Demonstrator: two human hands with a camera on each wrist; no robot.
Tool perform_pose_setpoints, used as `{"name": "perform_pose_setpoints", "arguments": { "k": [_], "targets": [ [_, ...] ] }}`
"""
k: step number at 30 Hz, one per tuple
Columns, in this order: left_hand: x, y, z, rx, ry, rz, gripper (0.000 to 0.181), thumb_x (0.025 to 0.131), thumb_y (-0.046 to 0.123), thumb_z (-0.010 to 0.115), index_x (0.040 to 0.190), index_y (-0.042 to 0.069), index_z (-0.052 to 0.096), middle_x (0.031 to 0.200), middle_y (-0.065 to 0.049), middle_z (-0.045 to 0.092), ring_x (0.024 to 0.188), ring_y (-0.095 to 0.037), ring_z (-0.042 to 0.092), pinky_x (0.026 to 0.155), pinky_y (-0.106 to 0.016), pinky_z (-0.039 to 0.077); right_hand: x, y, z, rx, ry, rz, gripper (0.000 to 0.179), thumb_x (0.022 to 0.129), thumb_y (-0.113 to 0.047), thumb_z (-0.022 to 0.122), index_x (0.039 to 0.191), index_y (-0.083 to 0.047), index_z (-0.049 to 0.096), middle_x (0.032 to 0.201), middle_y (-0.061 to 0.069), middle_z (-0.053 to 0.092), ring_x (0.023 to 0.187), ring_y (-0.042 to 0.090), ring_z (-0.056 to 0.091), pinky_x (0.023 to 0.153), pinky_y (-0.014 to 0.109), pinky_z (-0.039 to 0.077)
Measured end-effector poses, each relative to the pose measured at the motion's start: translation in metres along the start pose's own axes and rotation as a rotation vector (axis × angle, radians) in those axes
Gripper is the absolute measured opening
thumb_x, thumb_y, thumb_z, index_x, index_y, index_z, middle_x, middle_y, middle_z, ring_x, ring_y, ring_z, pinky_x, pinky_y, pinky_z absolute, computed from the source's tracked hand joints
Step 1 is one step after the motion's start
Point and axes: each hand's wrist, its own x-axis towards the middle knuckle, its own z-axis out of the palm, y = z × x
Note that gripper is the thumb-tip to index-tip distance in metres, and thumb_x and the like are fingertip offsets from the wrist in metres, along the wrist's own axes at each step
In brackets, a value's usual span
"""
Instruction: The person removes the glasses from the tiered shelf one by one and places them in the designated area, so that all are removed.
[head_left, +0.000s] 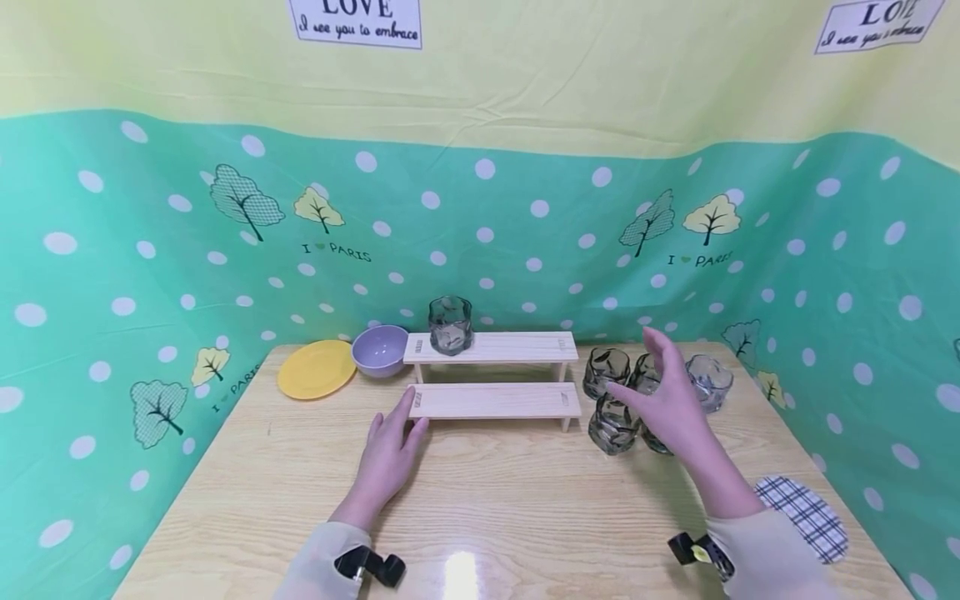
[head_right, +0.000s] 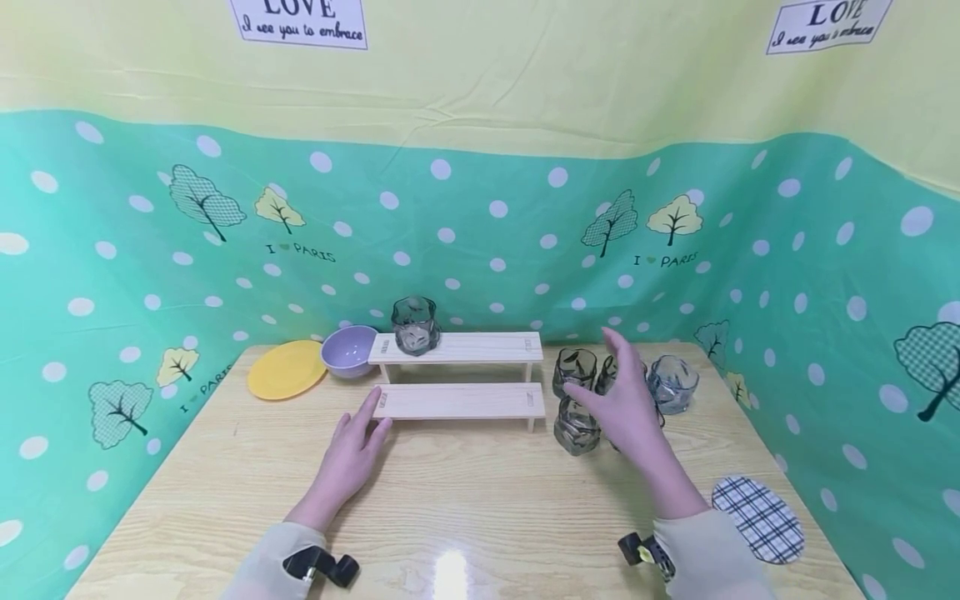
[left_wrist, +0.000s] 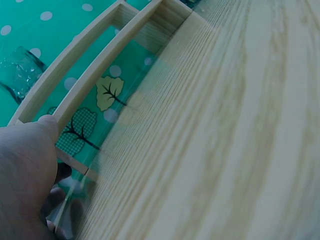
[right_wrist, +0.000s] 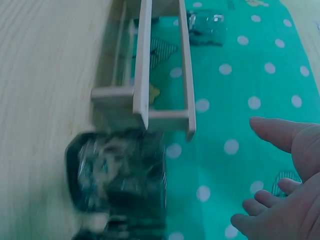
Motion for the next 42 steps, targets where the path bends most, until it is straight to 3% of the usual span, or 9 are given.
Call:
{"name": "perform_pose_setpoints", "arguments": {
  "k": [13,20,31,42],
  "targets": [
    [0.001,-0.002,0.001,-0.002,0.002,-0.002,0.068,0.117,0.032,0.057,0.175,0.008,0.030,0.170,-0.021,0.044,0.157,-0.041,0.043,0.136,-0.062,0.008,0.029,-0.027,0.051,0.125,-0.105,-0.025,0.113,0.094,-0.029,0.092,0.177,-0.017,0.017,0.180,0.011,0.025,0.166,0.035,0.024,0.135,0.056,0.022],
    [0.000,-0.002,0.002,-0.001,0.007,0.006,0.068,0.117,0.032,0.058,0.175,0.008,0.031,0.170,-0.020,0.044,0.156,-0.041,0.044,0.136,-0.064,0.009,0.032,-0.039,0.083,0.208,-0.155,-0.041,0.112,0.093,-0.025,0.093,0.177,-0.017,0.020,0.179,0.010,0.028,0.165,0.033,0.027,0.136,0.048,0.023],
    [-0.002,0.000,0.002,-0.004,0.010,0.008,0.067,0.117,0.028,0.059,0.174,0.005,0.032,0.170,-0.020,0.046,0.155,-0.042,0.046,0.135,-0.064,0.010,0.045,-0.055,0.127,0.375,-0.214,-0.071,0.111,0.090,-0.021,0.095,0.176,-0.020,0.024,0.174,0.007,0.036,0.161,0.028,0.036,0.133,0.043,0.033],
    [-0.001,0.000,0.000,0.005,0.006,0.003,0.067,0.117,0.030,0.058,0.174,0.007,0.031,0.170,-0.020,0.045,0.155,-0.042,0.046,0.136,-0.063,0.009,0.070,-0.066,0.161,0.359,-0.223,-0.117,0.109,0.091,-0.022,0.095,0.175,-0.014,0.026,0.170,0.012,0.042,0.156,0.030,0.042,0.131,0.040,0.036]
  ]
}}
